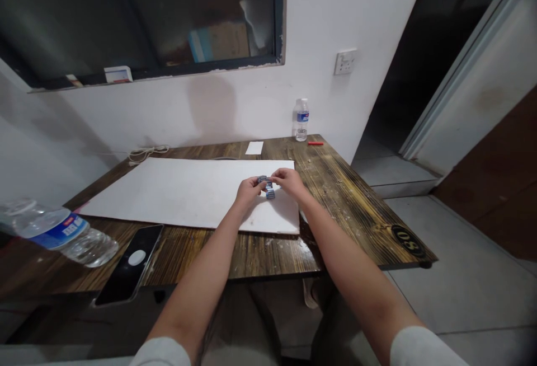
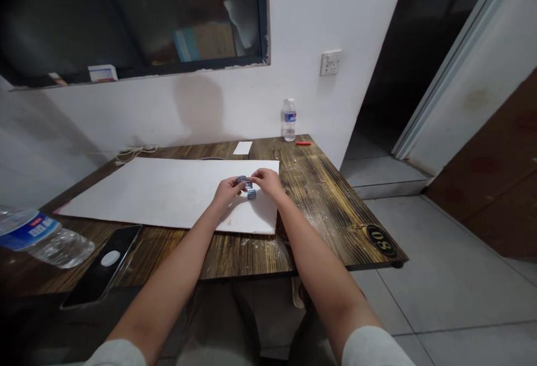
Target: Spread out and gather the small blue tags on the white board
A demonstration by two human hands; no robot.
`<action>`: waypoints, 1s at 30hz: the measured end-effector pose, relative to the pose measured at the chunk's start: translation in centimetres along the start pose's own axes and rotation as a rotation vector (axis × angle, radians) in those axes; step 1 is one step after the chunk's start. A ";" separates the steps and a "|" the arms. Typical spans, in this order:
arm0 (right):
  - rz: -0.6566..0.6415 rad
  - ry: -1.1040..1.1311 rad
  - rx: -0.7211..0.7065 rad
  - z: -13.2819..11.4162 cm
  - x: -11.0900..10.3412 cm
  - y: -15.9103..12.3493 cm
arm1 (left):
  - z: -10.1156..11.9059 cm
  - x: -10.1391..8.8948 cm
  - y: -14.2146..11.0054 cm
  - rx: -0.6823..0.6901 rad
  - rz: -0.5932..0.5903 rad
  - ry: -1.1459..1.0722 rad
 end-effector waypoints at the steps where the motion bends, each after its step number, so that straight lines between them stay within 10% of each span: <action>1: 0.000 0.010 0.010 0.1 -0.1 0.0 | 0.0 -0.2 0.1 -0.001 0.019 -0.019; 10: -0.147 -0.232 0.002 0.0 -0.2 -0.4 | -1.1 -2.5 0.3 -0.037 0.227 -0.071; 30: -0.190 -0.520 -0.031 0.0 1.2 -1.4 | -1.5 -3.1 0.1 -0.067 0.271 -0.008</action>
Point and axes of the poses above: each hand's wrist, its own y-axis towards the middle knuckle, its own x-axis out of the palm, z = x × y, the point moved 8 cm from there along y, towards the middle knuckle, and after that the axes turned 10 degrees about -y, right-handed, at the moved point
